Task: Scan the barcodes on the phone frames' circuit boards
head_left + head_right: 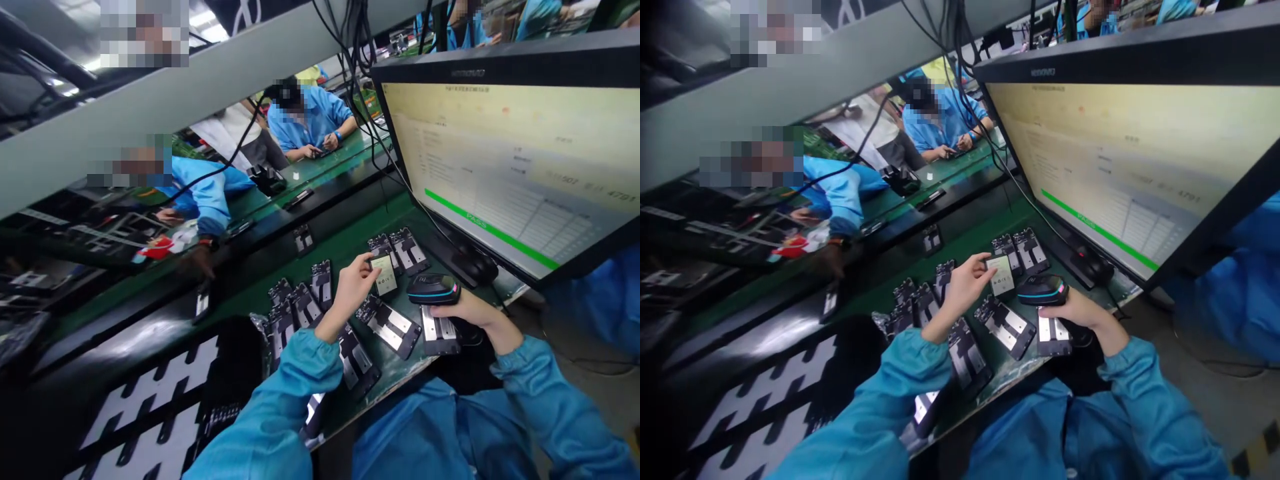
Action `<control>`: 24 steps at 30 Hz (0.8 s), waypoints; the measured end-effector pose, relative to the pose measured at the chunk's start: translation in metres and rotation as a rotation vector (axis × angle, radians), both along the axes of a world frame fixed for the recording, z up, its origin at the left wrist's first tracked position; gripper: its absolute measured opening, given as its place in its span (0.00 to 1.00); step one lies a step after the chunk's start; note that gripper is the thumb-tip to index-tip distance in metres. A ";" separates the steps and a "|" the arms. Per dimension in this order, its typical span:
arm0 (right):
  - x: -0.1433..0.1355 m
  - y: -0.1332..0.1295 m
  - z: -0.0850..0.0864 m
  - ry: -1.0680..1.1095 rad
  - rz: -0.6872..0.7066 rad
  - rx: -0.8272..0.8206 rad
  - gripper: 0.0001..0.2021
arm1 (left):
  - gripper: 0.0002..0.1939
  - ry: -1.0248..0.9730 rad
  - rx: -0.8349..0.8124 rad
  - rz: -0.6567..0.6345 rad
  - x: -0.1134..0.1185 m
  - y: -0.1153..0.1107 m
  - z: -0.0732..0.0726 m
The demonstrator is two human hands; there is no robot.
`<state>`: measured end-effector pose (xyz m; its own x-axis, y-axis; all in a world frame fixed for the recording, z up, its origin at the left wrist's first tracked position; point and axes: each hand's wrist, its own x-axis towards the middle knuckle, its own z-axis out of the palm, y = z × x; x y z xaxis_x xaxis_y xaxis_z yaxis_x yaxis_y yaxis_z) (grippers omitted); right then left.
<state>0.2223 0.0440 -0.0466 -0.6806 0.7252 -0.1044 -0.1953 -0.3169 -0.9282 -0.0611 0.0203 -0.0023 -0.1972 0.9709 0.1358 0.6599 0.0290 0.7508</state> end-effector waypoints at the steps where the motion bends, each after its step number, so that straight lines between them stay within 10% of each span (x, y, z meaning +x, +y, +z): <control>1: 0.002 0.002 -0.001 0.008 -0.013 -0.018 0.24 | 0.22 -0.040 -0.010 -0.009 0.004 -0.001 -0.004; 8: 0.013 0.022 -0.011 0.036 -0.129 -0.181 0.19 | 0.22 -0.387 -0.262 -0.272 0.070 -0.029 -0.049; 15: 0.009 0.027 -0.010 -0.029 -0.147 -0.210 0.19 | 0.18 0.077 -0.024 -0.333 0.093 -0.050 -0.060; 24: 0.049 -0.059 0.003 -0.299 -0.367 -0.024 0.22 | 0.33 -0.172 -0.078 -0.046 0.157 -0.093 -0.077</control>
